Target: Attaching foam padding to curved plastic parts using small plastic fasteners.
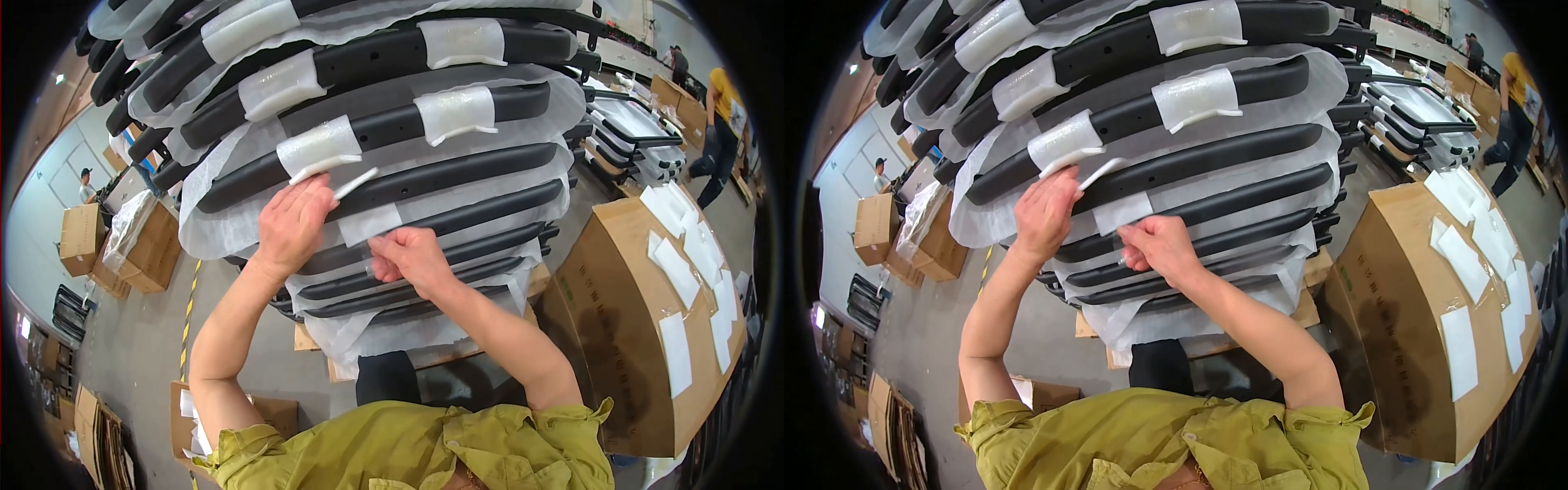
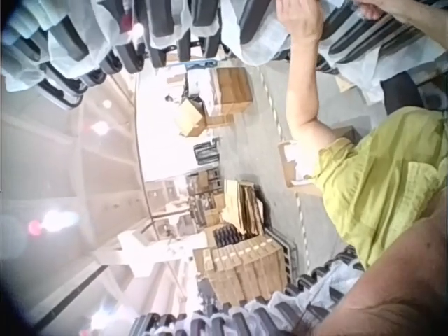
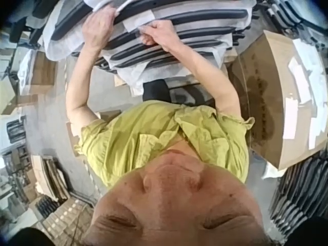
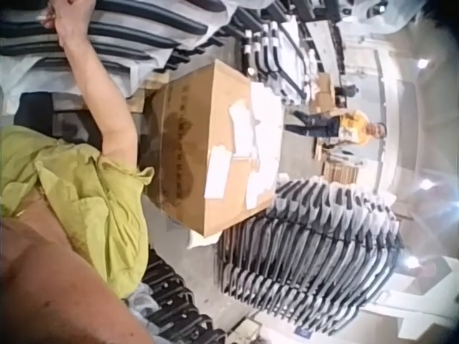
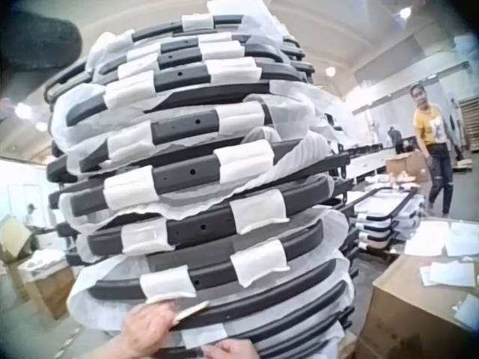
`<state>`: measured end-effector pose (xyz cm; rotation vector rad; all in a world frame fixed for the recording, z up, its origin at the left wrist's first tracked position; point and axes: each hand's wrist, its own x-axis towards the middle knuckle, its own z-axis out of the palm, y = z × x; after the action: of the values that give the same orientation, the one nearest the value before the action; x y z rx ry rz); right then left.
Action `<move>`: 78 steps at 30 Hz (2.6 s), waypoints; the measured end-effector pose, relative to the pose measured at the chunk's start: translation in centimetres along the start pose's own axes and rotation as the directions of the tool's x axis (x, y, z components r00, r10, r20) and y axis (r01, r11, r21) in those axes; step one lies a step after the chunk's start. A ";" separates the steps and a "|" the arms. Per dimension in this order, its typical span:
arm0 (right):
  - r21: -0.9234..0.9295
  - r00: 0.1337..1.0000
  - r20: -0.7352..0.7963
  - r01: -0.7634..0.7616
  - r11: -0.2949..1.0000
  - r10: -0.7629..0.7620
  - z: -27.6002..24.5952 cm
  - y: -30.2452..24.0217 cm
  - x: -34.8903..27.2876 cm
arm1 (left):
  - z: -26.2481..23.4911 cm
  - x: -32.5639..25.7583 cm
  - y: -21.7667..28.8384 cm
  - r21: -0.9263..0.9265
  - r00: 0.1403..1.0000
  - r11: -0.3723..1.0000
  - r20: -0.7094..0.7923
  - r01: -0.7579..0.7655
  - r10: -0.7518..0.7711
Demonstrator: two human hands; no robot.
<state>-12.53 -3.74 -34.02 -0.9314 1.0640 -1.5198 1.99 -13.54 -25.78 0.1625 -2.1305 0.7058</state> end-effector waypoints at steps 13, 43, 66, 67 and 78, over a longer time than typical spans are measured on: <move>0.059 0.983 0.003 0.182 0.982 -0.182 0.4 1.0 0.3 | 2.5 -1.3 -0.3 -0.282 0.983 0.944 0.017 -0.172 0.184; -0.097 0.995 -0.028 -0.096 0.991 0.094 -4.5 -5.1 -5.2 | 4.0 0.7 3.9 -0.335 0.772 0.717 0.057 0.612 -0.633; -0.559 0.454 -0.720 -0.827 0.052 -0.525 -23.3 -10.0 -36.4 | 4.5 -1.5 0.7 -0.050 0.725 0.724 0.104 0.688 -0.681; -0.575 0.422 -0.702 -0.811 0.108 -0.573 -23.1 -10.1 -35.9 | 4.0 -1.4 1.8 -0.161 0.732 0.722 0.009 0.673 -0.681; -0.267 0.762 -0.567 0.187 0.945 -0.311 -14.7 -5.0 -24.6 | 4.6 1.1 25.0 -0.664 0.756 -0.404 0.643 0.629 0.122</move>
<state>-23.20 23.32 -34.77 -0.7469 1.6211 -2.0451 -10.78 4.95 -37.76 -0.0723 -2.1178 -1.9347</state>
